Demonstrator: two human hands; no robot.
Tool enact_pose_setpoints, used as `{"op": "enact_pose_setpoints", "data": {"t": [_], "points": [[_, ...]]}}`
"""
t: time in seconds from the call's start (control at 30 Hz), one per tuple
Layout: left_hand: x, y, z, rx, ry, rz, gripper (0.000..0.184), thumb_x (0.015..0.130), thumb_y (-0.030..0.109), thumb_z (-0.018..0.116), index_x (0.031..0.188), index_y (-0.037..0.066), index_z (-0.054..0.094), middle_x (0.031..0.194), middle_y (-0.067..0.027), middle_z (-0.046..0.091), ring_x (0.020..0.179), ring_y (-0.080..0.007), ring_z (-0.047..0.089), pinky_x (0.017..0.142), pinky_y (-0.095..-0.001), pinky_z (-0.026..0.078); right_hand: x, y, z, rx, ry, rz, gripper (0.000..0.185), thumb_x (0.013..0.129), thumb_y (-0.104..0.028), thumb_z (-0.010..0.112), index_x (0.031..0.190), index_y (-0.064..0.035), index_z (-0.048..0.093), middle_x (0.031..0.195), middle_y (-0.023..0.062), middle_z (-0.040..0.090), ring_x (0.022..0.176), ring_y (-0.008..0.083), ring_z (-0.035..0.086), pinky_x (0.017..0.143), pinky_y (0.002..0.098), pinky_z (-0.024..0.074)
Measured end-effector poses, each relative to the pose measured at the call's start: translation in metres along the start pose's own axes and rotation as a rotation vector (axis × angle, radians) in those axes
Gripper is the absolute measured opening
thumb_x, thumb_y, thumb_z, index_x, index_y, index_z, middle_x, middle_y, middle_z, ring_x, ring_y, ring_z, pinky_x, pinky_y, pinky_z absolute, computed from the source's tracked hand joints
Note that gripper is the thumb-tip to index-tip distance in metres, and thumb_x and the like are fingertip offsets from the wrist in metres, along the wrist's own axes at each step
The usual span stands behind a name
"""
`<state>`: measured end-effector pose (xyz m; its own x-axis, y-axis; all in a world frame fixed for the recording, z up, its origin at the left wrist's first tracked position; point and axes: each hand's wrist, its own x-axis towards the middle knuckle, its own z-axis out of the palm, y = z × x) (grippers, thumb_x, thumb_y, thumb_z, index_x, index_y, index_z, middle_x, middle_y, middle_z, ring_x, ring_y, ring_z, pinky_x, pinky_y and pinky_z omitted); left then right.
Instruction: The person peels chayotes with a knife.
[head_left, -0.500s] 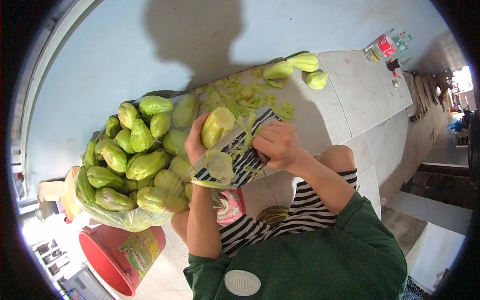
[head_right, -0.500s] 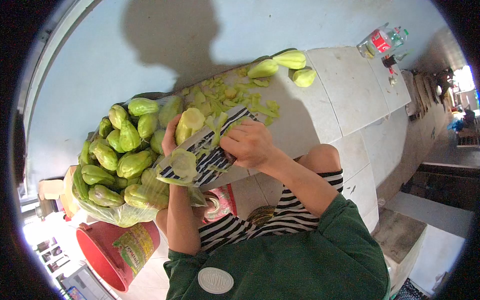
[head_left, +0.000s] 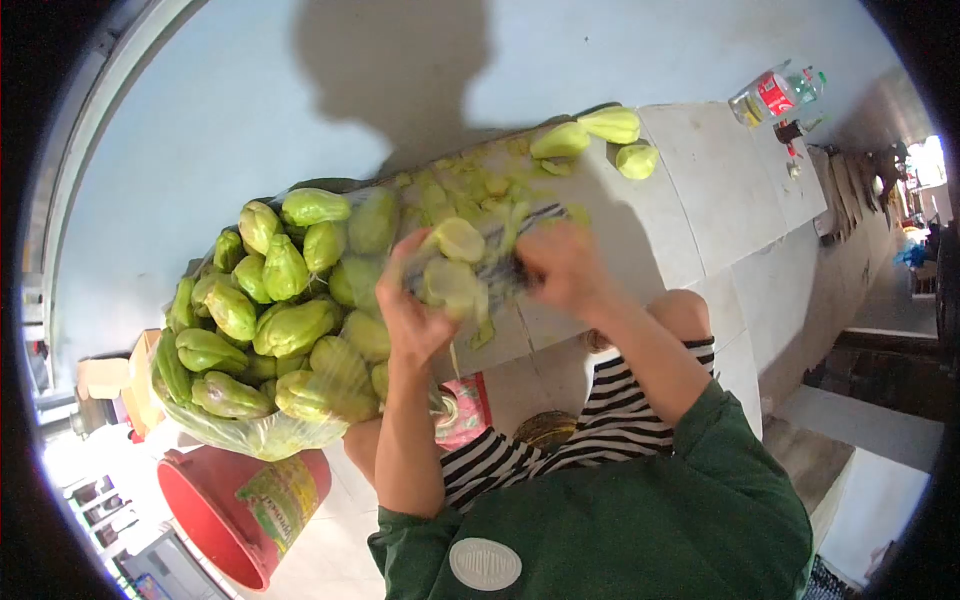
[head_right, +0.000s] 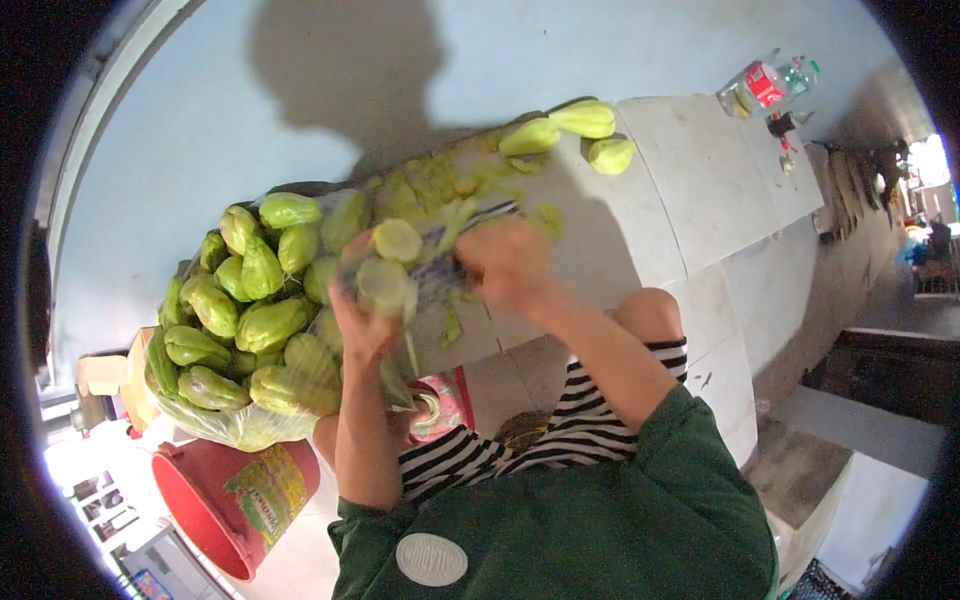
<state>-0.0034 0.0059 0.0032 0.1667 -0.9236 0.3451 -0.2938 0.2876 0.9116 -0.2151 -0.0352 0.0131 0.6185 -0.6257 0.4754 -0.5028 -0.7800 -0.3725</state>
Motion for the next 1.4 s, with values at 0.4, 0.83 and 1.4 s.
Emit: {"op": "enact_pose_setpoints", "data": {"t": [0.4, 0.83, 1.4], "points": [[0.008, 0.015, -0.012, 0.104, -0.074, -0.121, 0.061, 0.066, 0.009, 0.077, 0.120, -0.006, 0.052, 0.109, -0.0122, 0.062, 0.100, -0.0188, 0.059, 0.092, -0.0318, 0.045, -0.002, 0.012, 0.000, 0.015, 0.093, 0.264, 0.021, 0.063, -0.020, 0.072, 0.072, -0.0087, 0.057, 0.063, 0.0076, 0.059, 0.057, 0.0286, 0.060, 0.054, 0.0412, 0.0471], [0.011, 0.015, -0.008, 0.188, 0.058, -0.003, 0.056, 0.062, 0.009, 0.079, 0.113, -0.001, 0.058, 0.099, -0.0155, 0.068, 0.090, -0.0225, 0.065, 0.084, -0.0326, 0.050, 0.000, 0.002, 0.015, 0.007, 0.166, -0.002, 0.019, 0.058, -0.014, 0.064, 0.066, -0.0085, 0.047, 0.060, 0.0065, 0.047, 0.056, 0.0266, 0.051, 0.052, 0.0376, 0.0385], [0.007, 0.020, -0.014, 0.018, -0.011, -0.061, 0.060, 0.063, 0.010, 0.076, 0.117, -0.004, 0.054, 0.103, -0.0091, 0.063, 0.094, -0.0178, 0.059, 0.087, -0.0320, 0.047, 0.002, 0.022, 0.003, -0.044, -0.033, 0.659, 0.015, 0.071, -0.013, 0.068, 0.078, -0.0019, 0.061, 0.065, 0.0138, 0.060, 0.062, 0.0336, 0.059, 0.060, 0.0391, 0.0461]]}}
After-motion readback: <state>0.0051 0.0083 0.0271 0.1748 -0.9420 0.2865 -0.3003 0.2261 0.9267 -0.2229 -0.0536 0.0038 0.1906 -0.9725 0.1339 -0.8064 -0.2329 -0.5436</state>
